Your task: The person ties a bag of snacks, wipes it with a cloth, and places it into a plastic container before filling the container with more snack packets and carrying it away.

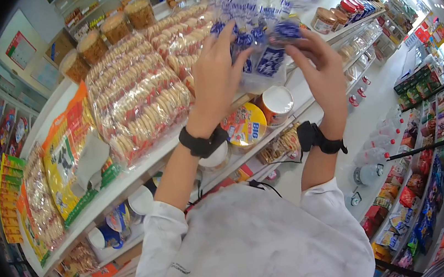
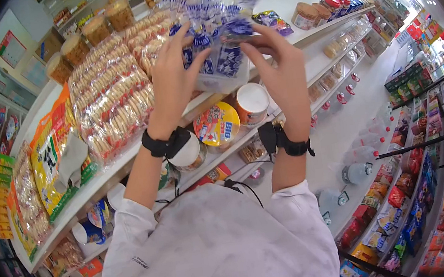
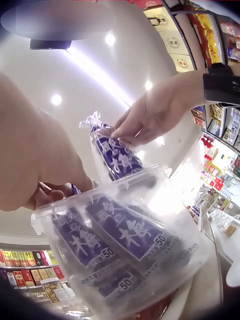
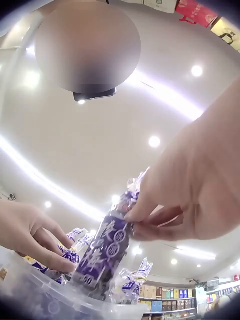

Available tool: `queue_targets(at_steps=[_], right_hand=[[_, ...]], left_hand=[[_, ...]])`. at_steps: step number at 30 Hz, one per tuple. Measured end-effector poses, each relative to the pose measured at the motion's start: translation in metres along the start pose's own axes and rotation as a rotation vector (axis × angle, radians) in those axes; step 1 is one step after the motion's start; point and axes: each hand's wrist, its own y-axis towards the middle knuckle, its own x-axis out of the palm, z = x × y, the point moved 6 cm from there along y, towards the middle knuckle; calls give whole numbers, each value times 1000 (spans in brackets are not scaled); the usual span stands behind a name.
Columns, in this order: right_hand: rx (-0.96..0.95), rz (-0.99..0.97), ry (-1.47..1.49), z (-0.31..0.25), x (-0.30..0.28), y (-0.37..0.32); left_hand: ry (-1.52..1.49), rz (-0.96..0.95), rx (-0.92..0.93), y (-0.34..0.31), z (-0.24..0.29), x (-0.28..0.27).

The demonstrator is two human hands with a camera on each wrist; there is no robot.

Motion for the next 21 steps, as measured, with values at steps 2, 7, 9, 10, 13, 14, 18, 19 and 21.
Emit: queue_targets(at_steps=[2, 7, 9, 10, 13, 14, 18, 19, 21], right_hand=[[5, -129, -162, 12, 12, 1], [45, -241, -418, 30, 15, 0], [-34, -274, -394, 16, 14, -7], [-141, -279, -381, 9, 14, -9], [-186, -244, -344, -2, 20, -7], [-150, -225, -332, -3, 25, -6], [-102, -146, -466, 6, 24, -3], [-109, -133, -526, 9, 24, -4], [-7, -185, -493, 13, 28, -1]], left_hand=[[-15, -2, -28, -2, -5, 3], [-7, 31, 109, -12, -9, 9], [-115, 76, 143, -11, -5, 1], [-114, -86, -20, -3, -1, -8], [-143, -149, -71, 2, -9, -5], [-113, -143, -58, 2, -8, -5], [-108, -191, -11, 1, -7, 1], [-103, -190, 42, 0, -6, 3], [-84, -186, 149, -1, -8, 8]])
